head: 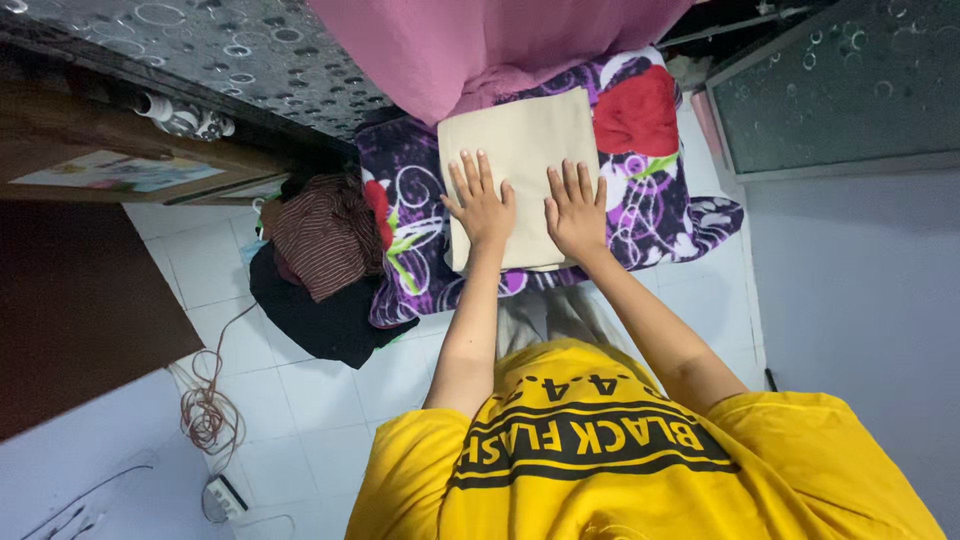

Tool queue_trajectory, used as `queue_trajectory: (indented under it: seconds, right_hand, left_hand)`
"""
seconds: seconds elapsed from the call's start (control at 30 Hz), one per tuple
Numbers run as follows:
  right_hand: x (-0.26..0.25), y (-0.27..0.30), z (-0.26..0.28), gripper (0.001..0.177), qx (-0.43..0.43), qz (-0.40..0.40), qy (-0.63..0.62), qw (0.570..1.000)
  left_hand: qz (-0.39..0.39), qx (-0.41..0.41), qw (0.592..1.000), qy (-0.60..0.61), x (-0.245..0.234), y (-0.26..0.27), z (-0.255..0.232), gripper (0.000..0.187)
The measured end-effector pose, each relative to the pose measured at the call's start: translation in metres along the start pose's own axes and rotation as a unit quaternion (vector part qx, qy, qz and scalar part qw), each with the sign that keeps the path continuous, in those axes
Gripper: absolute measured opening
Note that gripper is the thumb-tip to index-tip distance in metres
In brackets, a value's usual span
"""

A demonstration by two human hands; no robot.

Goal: The person folds a pair of pants on a surface and places them inside a closet.

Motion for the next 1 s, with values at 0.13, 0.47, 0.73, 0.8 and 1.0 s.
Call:
queue_trajectory:
  seconds: [0.13, 0.47, 0.73, 0.8, 1.0]
  right_hand:
    - [-0.010, 0.036, -0.006, 0.063, -0.059, -0.010, -0.023, 0.998]
    - [-0.016, 0.096, -0.046, 0.064, -0.112, -0.072, -0.122, 0.984]
    - [-0.014, 0.080, -0.042, 0.046, 0.137, -0.073, -0.114, 0.981]
    - [-0.003, 0.091, -0.051, 0.053, 0.260, -0.021, -0.154, 0.953]
    - [0.074, 0.108, -0.067, 0.038, 0.436, 0.146, -0.494, 0.738]
  left_hand:
    - [-0.039, 0.033, 0.998, 0.030, -0.011, 0.001, 0.002, 0.078]
    - [0.024, -0.029, 0.989, 0.146, -0.060, 0.044, 0.037, 0.078]
    - [-0.034, -0.147, 0.978, 0.141, -0.056, 0.083, 0.065, 0.055]
    - [0.023, -0.173, 0.978, 0.118, -0.058, 0.094, 0.071, 0.055]
    - [0.286, -0.342, 0.804, 0.394, -0.032, 0.092, 0.087, 0.053]
Point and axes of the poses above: each hand's wrist, its own y-axis away from the middle knuckle, its own x-axis out of the palm, z = x × y, the point moved 4 cm from there along -y, towards the middle knuckle, and after that the axes turned 1 degree about y, right-handed, at the moved point
